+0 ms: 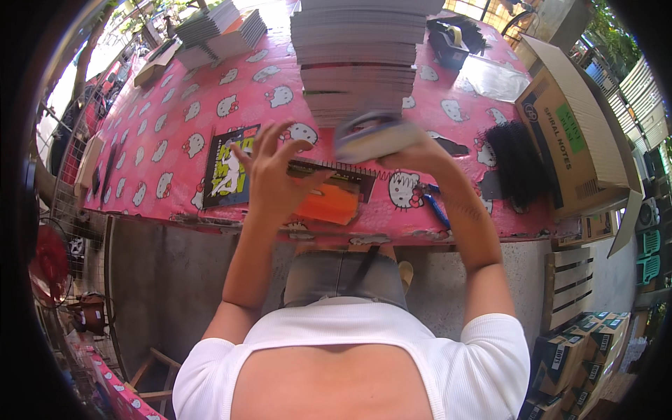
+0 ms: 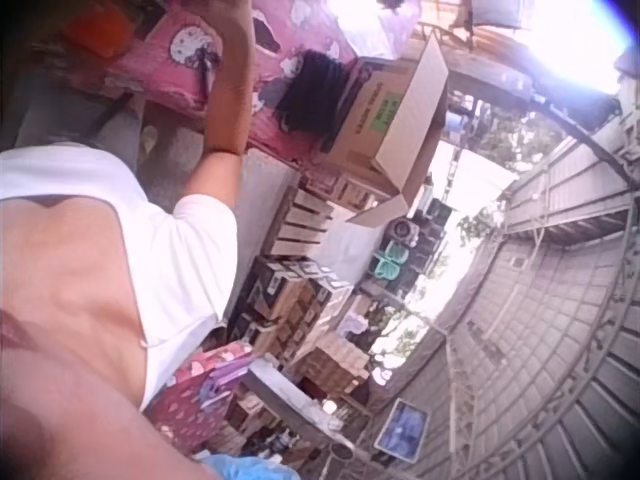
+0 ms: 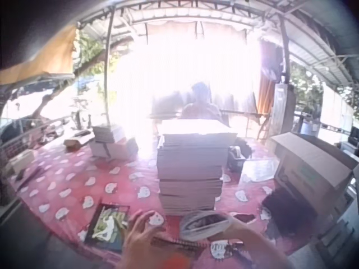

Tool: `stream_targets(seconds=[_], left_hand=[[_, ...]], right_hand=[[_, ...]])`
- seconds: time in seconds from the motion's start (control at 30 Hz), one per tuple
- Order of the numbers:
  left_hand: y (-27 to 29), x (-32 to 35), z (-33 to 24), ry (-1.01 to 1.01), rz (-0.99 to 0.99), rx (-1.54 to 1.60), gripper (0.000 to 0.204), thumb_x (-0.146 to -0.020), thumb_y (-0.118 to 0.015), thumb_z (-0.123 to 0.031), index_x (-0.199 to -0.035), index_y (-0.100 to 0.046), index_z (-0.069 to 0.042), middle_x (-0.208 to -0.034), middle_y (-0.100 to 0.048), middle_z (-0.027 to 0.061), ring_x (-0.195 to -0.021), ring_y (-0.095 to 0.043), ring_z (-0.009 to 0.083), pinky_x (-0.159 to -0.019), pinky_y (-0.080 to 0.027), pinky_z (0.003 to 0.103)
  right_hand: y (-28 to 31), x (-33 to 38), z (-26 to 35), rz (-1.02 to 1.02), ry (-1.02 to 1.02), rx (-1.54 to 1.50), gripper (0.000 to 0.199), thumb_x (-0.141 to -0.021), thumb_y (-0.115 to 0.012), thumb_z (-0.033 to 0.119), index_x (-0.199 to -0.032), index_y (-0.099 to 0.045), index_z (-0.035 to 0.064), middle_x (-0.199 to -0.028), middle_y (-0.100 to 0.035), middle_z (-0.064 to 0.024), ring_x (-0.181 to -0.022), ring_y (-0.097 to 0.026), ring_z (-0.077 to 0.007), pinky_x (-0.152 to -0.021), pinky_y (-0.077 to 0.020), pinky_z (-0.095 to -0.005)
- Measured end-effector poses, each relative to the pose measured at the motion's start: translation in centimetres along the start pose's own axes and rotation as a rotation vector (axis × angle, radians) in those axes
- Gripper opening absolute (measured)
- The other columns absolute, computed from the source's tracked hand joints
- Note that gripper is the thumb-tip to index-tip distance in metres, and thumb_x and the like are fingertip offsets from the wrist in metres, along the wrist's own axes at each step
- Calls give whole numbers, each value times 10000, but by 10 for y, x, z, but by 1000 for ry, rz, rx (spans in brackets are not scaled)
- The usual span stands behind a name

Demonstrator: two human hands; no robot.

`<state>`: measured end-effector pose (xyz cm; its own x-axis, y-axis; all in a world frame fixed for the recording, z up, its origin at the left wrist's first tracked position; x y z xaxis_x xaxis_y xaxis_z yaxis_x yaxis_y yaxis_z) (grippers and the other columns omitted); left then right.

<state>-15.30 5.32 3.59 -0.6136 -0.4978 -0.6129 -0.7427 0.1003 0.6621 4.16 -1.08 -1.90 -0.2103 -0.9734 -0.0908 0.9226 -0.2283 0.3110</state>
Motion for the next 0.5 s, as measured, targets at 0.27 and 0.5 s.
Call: stream_targets(seconds=[0.27,0.5], left_hand=[[23,3,41,51,-153,87,418,-494,-888,-267,-821,-676,-116,-1378,-406,197,-1219,-435,383,-984,-373,484],[24,7,68,201,-111,209,474,-545,-881,-184,-934,-639,-65,-1310,-473,171,-1125,-527,315,-882,-476,409]], right_hand=[[-24,-25,24,-9,298,322,480,-646,-733,17,-1110,-611,33,-1007,-669,-101,-965,-632,-197,-811,-509,-320],[-44,-30,22,-42,232,-31,533,-604,-661,-68,-1129,-593,-9,-996,-665,-106,-874,-633,-211,-730,-518,-315]])
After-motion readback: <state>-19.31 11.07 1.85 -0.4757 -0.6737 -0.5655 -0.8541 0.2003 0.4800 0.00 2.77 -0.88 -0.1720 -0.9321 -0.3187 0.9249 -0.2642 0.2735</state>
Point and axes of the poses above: each hand's wrist, its own x-axis away from the middle knuckle, its own y-axis out of the back of the hand, z = x × y, the point moved 10 cm from there along -x, towards the middle knuckle
